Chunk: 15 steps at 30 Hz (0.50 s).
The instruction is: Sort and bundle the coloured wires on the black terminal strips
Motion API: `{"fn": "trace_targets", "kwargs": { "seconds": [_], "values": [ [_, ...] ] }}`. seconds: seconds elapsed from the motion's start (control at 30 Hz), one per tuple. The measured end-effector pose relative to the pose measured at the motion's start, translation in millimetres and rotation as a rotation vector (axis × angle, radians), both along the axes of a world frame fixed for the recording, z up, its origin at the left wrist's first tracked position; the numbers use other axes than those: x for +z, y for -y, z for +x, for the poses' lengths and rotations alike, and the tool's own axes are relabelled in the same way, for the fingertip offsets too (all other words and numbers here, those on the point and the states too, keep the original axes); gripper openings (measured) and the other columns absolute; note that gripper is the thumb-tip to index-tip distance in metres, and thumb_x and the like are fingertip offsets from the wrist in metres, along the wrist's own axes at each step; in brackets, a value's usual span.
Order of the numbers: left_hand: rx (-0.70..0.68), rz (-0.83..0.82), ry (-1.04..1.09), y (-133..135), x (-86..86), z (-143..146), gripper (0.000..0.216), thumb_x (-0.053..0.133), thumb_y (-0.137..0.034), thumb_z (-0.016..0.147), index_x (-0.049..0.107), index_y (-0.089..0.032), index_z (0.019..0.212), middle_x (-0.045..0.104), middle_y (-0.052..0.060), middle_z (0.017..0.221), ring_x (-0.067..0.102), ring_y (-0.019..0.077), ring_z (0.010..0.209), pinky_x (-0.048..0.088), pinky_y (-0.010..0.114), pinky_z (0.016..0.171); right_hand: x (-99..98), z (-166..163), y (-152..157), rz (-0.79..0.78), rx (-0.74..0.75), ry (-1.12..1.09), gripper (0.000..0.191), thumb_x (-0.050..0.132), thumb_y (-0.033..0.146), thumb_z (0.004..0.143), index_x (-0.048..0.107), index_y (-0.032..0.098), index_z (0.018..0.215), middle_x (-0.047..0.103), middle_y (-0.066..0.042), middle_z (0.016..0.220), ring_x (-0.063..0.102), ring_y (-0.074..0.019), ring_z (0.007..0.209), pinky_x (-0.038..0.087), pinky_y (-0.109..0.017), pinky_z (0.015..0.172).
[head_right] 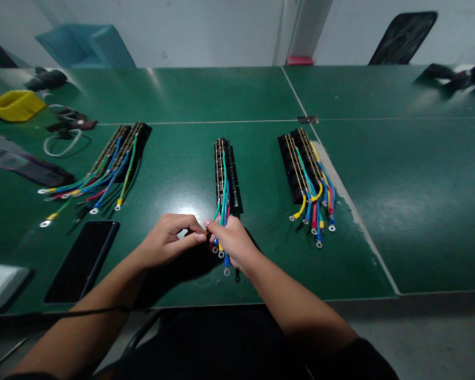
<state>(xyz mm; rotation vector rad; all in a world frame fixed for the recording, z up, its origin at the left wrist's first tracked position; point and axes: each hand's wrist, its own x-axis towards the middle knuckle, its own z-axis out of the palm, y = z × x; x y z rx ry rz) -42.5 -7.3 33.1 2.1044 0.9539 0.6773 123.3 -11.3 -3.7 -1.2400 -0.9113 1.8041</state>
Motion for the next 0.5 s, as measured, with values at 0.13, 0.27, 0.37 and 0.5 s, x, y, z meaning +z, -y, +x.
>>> {"fn": "trace_targets", "kwargs": {
  "seconds": [0.13, 0.27, 0.37, 0.5],
  "values": [
    [0.067, 0.008, -0.028, -0.3, -3.1, 0.9, 0.024, 0.054, -0.034, 0.090, 0.060, -0.015, 0.076, 0.061, -0.001, 0.067, 0.051, 0.0094, 0.061, 0.036, 0.022, 0.059, -0.8, -0.9, 0.9, 0.009, 0.012, 0.033, 0.030, 0.068, 0.040, 0.074, 0.048, 0.019, 0.065, 0.047, 0.006, 0.048, 0.045, -0.0088, 0.040, 0.034, -0.021, 0.038],
    [0.121, -0.017, -0.003, -0.2, -5.4, 3.1, 0.028, 0.054, -0.036, 0.089, 0.055, -0.015, 0.070, 0.053, -0.004, 0.060, 0.045, 0.0080, 0.056, 0.033, 0.020, 0.054, -5.6, -1.1, 1.4, 0.069, 0.034, 0.054, 0.028, 0.067, 0.040, 0.074, 0.050, 0.019, 0.067, 0.047, 0.005, 0.052, 0.046, -0.0097, 0.044, 0.037, -0.021, 0.041],
    [0.129, -0.035, 0.017, 0.6, -5.1, 4.4, 0.028, 0.054, -0.035, 0.088, 0.053, -0.015, 0.070, 0.052, -0.004, 0.059, 0.045, 0.0078, 0.055, 0.032, 0.020, 0.053, -7.2, -0.5, 1.4, 0.090, 0.034, 0.052, 0.026, 0.065, 0.039, 0.076, 0.050, 0.019, 0.067, 0.047, 0.004, 0.054, 0.046, -0.0098, 0.046, 0.036, -0.021, 0.042],
    [0.067, 0.010, 0.023, 1.9, -4.2, 4.2, 0.024, 0.055, -0.033, 0.089, 0.056, -0.015, 0.073, 0.058, -0.002, 0.064, 0.050, 0.0087, 0.059, 0.036, 0.021, 0.057, -4.1, 0.0, 1.7, 0.065, 0.036, 0.049, 0.026, 0.064, 0.038, 0.077, 0.049, 0.019, 0.066, 0.048, 0.004, 0.053, 0.046, -0.0099, 0.045, 0.037, -0.021, 0.043]
  ]
}}
